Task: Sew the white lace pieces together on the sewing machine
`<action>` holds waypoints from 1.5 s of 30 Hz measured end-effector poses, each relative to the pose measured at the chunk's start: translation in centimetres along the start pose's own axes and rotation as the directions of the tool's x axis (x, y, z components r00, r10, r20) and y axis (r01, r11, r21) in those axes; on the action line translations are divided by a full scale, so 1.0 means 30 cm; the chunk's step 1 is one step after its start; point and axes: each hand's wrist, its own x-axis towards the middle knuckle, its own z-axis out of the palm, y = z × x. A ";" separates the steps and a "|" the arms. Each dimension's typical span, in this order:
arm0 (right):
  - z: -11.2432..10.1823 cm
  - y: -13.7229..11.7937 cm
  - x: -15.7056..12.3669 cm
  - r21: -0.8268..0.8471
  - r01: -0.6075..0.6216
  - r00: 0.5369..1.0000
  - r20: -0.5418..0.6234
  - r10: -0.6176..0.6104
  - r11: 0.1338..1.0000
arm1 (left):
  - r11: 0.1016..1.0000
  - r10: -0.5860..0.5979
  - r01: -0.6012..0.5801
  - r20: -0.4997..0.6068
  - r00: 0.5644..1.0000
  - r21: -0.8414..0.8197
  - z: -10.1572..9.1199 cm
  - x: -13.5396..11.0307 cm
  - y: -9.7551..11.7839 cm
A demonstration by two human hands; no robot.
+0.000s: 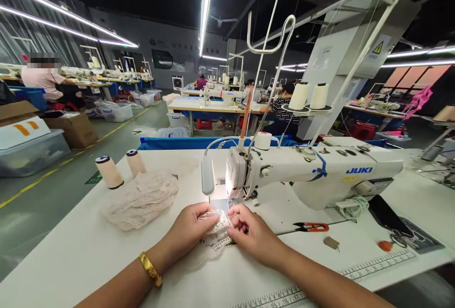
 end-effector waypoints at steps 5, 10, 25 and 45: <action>-0.004 -0.002 0.019 0.133 -0.055 0.998 -0.012 0.058 0.990 | 1.000 -0.016 0.016 0.006 1.000 -0.007 0.008 -0.004 0.008; 0.019 0.002 0.022 0.143 -0.088 0.995 -0.041 0.095 0.986 | 0.999 -0.012 0.012 0.010 1.000 -0.036 0.020 -0.013 0.008; 0.024 -0.006 -0.003 0.021 0.079 0.987 -0.139 -0.075 0.997 | 0.987 0.131 -0.136 0.068 0.989 0.090 0.040 -0.028 -0.002; 0.024 -0.010 -0.026 -0.217 0.171 0.967 -0.151 -0.206 0.961 | 0.903 0.348 -0.359 0.089 0.933 0.234 0.045 -0.038 -0.012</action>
